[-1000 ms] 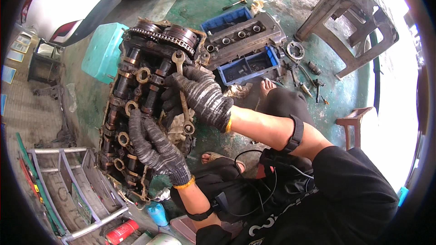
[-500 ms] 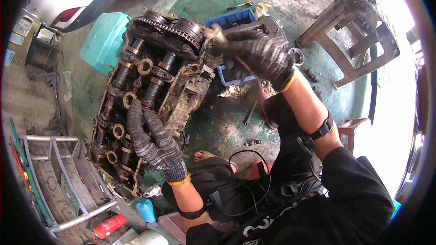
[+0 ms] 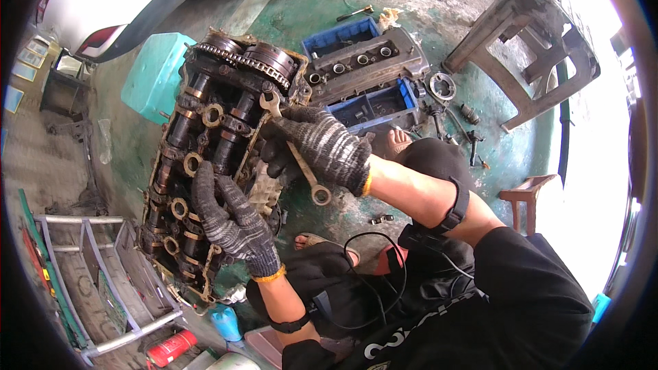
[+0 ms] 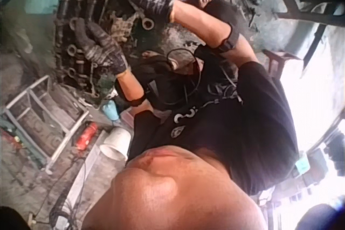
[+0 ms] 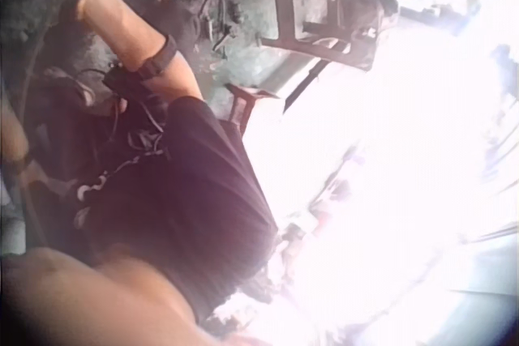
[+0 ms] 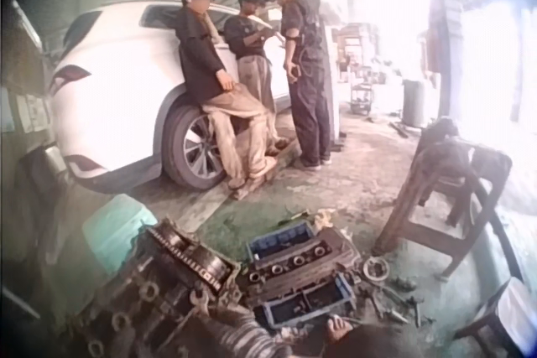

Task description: The person sits on the floor and uses a wrench to loosen and tighten bolts on a disassembled engine block. They repeatedly adjust the tool and reposition their hands to access different bolts on the cylinder head.

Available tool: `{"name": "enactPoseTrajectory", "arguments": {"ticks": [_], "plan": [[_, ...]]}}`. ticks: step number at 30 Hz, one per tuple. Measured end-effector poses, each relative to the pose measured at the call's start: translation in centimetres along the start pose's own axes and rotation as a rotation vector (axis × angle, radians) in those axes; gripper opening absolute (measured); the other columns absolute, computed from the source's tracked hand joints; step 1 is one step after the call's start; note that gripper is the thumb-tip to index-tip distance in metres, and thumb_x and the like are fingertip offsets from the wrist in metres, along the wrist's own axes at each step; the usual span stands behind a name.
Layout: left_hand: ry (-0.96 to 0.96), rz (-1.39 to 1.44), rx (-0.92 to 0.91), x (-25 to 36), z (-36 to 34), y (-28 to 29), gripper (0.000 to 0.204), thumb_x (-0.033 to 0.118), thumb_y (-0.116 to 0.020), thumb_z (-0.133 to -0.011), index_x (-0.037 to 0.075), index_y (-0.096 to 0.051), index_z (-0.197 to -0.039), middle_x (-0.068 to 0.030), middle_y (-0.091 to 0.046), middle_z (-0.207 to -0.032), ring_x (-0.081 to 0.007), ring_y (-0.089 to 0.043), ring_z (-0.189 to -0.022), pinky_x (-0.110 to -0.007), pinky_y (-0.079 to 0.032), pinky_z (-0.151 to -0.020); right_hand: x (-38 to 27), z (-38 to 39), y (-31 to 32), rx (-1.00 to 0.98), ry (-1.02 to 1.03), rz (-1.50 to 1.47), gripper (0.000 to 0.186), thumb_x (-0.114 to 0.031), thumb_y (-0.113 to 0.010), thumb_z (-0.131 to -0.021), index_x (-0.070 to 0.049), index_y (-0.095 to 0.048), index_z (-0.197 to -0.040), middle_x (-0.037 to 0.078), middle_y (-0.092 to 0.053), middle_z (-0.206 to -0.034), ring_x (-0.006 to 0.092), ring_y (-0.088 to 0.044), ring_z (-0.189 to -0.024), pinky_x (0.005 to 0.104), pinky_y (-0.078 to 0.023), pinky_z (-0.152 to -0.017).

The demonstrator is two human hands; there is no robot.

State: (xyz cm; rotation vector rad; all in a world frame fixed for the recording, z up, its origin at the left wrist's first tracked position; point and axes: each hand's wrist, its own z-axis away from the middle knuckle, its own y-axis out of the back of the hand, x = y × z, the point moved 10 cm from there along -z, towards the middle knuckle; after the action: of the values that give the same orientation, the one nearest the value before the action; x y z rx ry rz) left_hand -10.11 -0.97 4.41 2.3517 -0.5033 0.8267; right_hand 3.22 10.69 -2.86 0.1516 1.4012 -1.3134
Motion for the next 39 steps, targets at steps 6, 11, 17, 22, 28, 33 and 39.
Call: {"name": "enactPoseTrajectory", "arguments": {"ticks": [6, 11, 17, 22, 28, 33, 39], "plan": [[-0.064, -0.119, 0.015, 1.0, -0.1, 0.2, 0.029, 0.003, -0.056, -0.099, -0.008, -0.06, -0.126, -0.0221, -0.062, -0.125, -0.0308, -0.061, -0.114, -0.042, -0.049, -0.1, 1.0, -2.9, 0.4, 0.06, 0.172, -0.012, 0.028, -0.018, -0.056, -0.102, 0.004, -0.058, -0.118, 0.017, -0.071, -0.092, 0.0273, -0.072, -0.074, 0.0374, -0.061, -0.063], [-0.003, -0.032, 0.046, 1.0, -0.1, 0.8, 0.035, 0.006, -0.053, -0.101, -0.008, -0.054, -0.133, -0.0217, -0.06, -0.13, -0.0291, -0.059, -0.118, -0.041, -0.046, -0.103, 0.1, -1.4, -1.0, 0.146, 0.196, -0.078, 0.027, -0.018, -0.058, -0.101, 0.004, -0.059, -0.117, 0.015, -0.071, -0.099, 0.0246, -0.072, -0.079, 0.0381, -0.061, -0.072], [-0.05, 0.021, 0.144, 2.1, -0.5, 2.2, 0.039, 0.007, -0.048, -0.103, -0.008, -0.048, -0.139, -0.021, -0.057, -0.134, -0.0279, -0.056, -0.123, -0.041, -0.044, -0.107, 0.7, -4.0, -1.2, 0.132, 0.299, -0.101, 0.024, -0.015, -0.057, -0.101, 0.005, -0.058, -0.114, 0.019, -0.071, -0.094, 0.0309, -0.072, -0.078, 0.0424, -0.062, -0.071], [-0.065, -0.089, 0.151, 1.0, -0.5, 2.7, 0.04, 0.0, -0.053, -0.099, -0.008, -0.049, -0.138, -0.0205, -0.059, -0.133, -0.0264, -0.056, -0.124, -0.039, -0.045, -0.107, 1.0, -2.7, -2.4, 0.049, 0.146, -0.416, 0.023, -0.014, -0.061, -0.099, 0.004, -0.06, -0.114, 0.018, -0.071, -0.091, 0.0304, -0.072, -0.077, 0.0425, -0.062, -0.07], [-0.096, -0.337, 0.015, 0.0, -1.1, 1.4, 0.039, -0.002, -0.058, -0.097, -0.007, -0.053, -0.135, -0.0206, -0.059, -0.134, -0.0261, -0.057, -0.123, -0.039, -0.046, -0.105, 0.3, -2.8, -2.1, -0.06, 0.13, -0.41, 0.024, -0.013, -0.059, -0.099, 0.004, -0.06, -0.115, 0.018, -0.071, -0.091, 0.0287, -0.071, -0.075, 0.0406, -0.062, -0.067], [-0.062, -0.231, 0.081, 0.5, -1.1, 2.3, 0.037, 0.003, -0.06, -0.098, -0.005, -0.054, -0.134, -0.02, -0.058, -0.134, -0.0273, -0.057, -0.122, -0.039, -0.046, -0.105, -1.0, -0.9, -1.2, -0.035, -0.048, -0.198, 0.019, -0.01, -0.055, -0.099, 0.002, -0.069, -0.106, 0.011, -0.072, -0.085, 0.0186, -0.071, -0.074, 0.0303, -0.059, -0.068], [-0.085, -0.201, 0.06, 2.3, -1.2, -0.2, 0.033, 0.004, -0.056, -0.099, -0.006, -0.056, -0.131, -0.0179, -0.059, -0.134, -0.0252, -0.057, -0.121, -0.038, -0.044, -0.107, -6.7, 1.4, 0.9, -0.229, 0.439, 0.453, 0.025, -0.011, -0.063, -0.096, 0.005, -0.06, -0.115, 0.012, -0.071, -0.087, 0.0179, -0.069, -0.065, 0.0272, -0.056, -0.051]]}}
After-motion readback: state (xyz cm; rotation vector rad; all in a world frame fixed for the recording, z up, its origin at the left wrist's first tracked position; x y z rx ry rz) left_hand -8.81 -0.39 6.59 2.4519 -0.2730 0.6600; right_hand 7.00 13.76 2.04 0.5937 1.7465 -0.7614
